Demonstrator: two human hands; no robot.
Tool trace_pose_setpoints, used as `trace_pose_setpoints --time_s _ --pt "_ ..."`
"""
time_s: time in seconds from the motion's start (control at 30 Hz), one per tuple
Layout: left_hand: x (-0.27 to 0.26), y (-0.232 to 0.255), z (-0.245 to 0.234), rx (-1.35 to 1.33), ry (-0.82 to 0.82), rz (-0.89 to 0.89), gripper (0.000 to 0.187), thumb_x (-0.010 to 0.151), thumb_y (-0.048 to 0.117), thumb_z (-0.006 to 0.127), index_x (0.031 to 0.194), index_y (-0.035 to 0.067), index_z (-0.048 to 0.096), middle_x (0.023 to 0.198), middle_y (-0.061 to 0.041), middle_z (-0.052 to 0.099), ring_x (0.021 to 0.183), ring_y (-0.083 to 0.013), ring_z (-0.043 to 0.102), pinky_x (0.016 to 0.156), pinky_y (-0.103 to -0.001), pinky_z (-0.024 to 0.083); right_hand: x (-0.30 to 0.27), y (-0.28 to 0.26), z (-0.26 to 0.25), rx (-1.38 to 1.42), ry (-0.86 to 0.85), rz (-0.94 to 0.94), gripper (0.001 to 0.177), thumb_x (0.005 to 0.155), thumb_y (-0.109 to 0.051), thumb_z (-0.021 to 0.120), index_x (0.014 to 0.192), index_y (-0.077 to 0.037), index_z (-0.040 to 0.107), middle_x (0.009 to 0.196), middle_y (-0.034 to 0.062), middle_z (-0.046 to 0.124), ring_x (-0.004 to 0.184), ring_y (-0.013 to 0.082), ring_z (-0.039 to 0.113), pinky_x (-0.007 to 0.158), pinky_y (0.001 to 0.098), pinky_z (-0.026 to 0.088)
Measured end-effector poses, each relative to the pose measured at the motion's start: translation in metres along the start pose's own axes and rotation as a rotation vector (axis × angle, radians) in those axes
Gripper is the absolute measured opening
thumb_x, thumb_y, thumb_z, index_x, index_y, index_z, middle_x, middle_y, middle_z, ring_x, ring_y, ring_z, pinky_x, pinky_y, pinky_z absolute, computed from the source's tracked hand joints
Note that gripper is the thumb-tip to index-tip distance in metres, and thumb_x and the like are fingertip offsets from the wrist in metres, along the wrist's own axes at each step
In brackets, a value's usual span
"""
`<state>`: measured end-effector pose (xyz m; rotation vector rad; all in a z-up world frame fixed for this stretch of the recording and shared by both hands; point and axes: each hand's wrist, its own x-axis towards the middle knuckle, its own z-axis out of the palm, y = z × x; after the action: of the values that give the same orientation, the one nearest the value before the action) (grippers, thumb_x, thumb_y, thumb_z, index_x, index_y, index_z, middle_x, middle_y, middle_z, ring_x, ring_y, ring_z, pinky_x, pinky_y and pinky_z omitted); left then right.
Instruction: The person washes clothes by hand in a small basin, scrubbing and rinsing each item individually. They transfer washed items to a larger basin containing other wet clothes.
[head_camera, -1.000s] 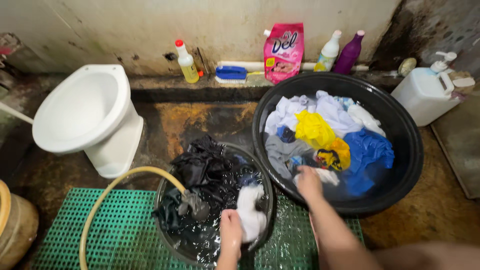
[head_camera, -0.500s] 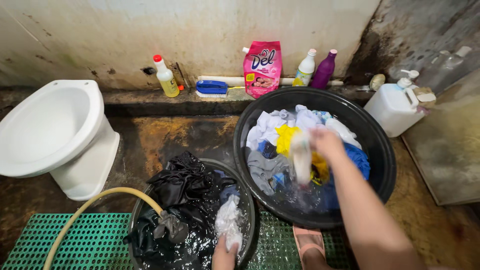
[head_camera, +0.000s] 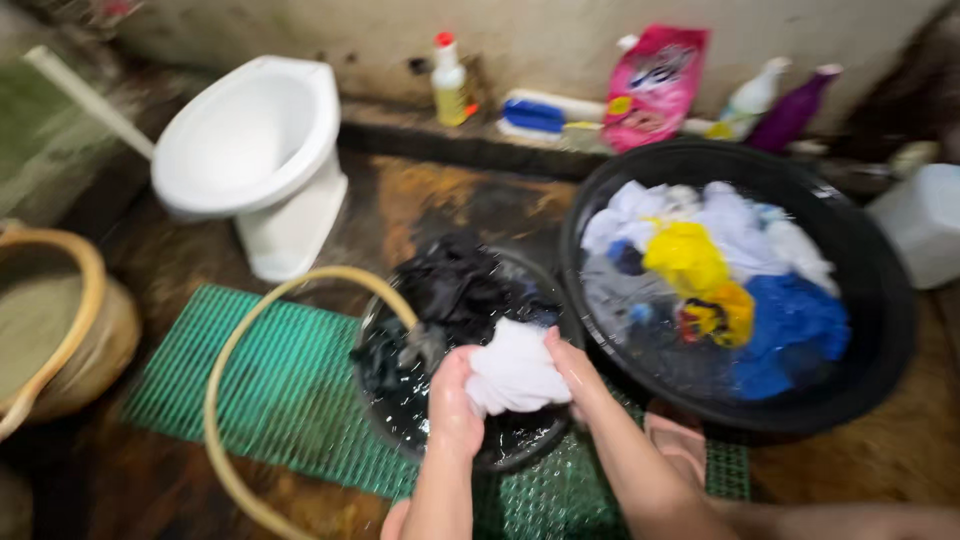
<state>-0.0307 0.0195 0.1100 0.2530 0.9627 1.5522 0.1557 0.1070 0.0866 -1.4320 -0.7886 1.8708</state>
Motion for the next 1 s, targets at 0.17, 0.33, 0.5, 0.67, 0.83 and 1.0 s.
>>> trace_pose_setpoints --time_s 0.17,0.33,0.5,0.67,0.83,1.0 --pt "-0.022 0.032 -0.019 -0.221 0.154 -0.235 0.031 0.096 0.033 0.058 0.108 0.006 0.069 0.101 -0.01 0.073 0.094 -0.0249 0.069 0.081 -0.04 0.054 -0.055 0.031 0.085 0.111 -0.189 -0.277 0.019 0.088 -0.019 0.064 0.104 -0.013 0.069 0.097 0.0075 0.07 0.086 0.024 0.07 0.077 0.0409 0.06" --pt "-0.011 -0.016 -0.049 -0.33 -0.008 -0.194 0.032 0.096 0.03 0.06 0.109 0.003 0.072 0.11 -0.013 0.073 0.101 -0.0269 0.069 0.088 -0.041 0.054 -0.069 0.061 0.125 -0.701 -0.03 -0.608 0.017 0.091 -0.026 0.06 0.098 -0.012 0.066 0.09 0.009 0.07 0.084 0.03 0.072 0.076 0.0413 0.059" --pt "0.003 -0.026 -0.095 0.354 0.3 -0.013 0.033 0.095 0.027 0.062 0.11 0.0 0.075 0.119 -0.017 0.073 0.109 -0.0289 0.068 0.095 -0.043 0.054 0.03 0.036 0.043 -1.326 0.319 -0.68 0.029 0.086 -0.027 0.072 0.112 -0.013 0.069 0.113 0.0159 0.06 0.106 0.0415 0.062 0.081 0.0501 0.053" --pt "0.01 -0.06 -0.096 1.537 0.341 0.07 0.03 0.093 0.028 0.065 0.108 0.005 0.077 0.122 -0.016 0.07 0.11 -0.0305 0.064 0.096 -0.043 0.051 0.054 0.124 0.026 -1.593 -0.056 -0.567 0.068 0.081 -0.008 0.065 0.145 -0.029 0.058 0.154 0.0216 0.035 0.123 0.0431 0.055 0.099 0.0494 0.05" --pt "0.025 -0.071 -0.079 1.358 0.264 -0.255 0.029 0.092 0.025 0.065 0.109 0.003 0.075 0.117 -0.016 0.07 0.105 -0.0292 0.065 0.092 -0.042 0.052 0.07 0.123 0.017 -1.387 -0.19 -0.385 0.043 0.075 -0.012 0.07 0.118 -0.013 0.071 0.143 0.0254 0.051 0.115 0.036 0.063 0.096 0.0394 0.054" --pt "0.013 -0.044 -0.079 0.106 0.258 -0.198 0.028 0.091 0.022 0.066 0.109 0.002 0.074 0.112 -0.015 0.071 0.099 -0.0279 0.067 0.087 -0.041 0.053 0.036 0.047 0.006 0.1 0.103 0.148 0.032 0.097 -0.029 0.057 0.122 -0.01 0.063 0.105 0.0158 0.074 0.091 0.0293 0.072 0.08 0.0452 0.06"
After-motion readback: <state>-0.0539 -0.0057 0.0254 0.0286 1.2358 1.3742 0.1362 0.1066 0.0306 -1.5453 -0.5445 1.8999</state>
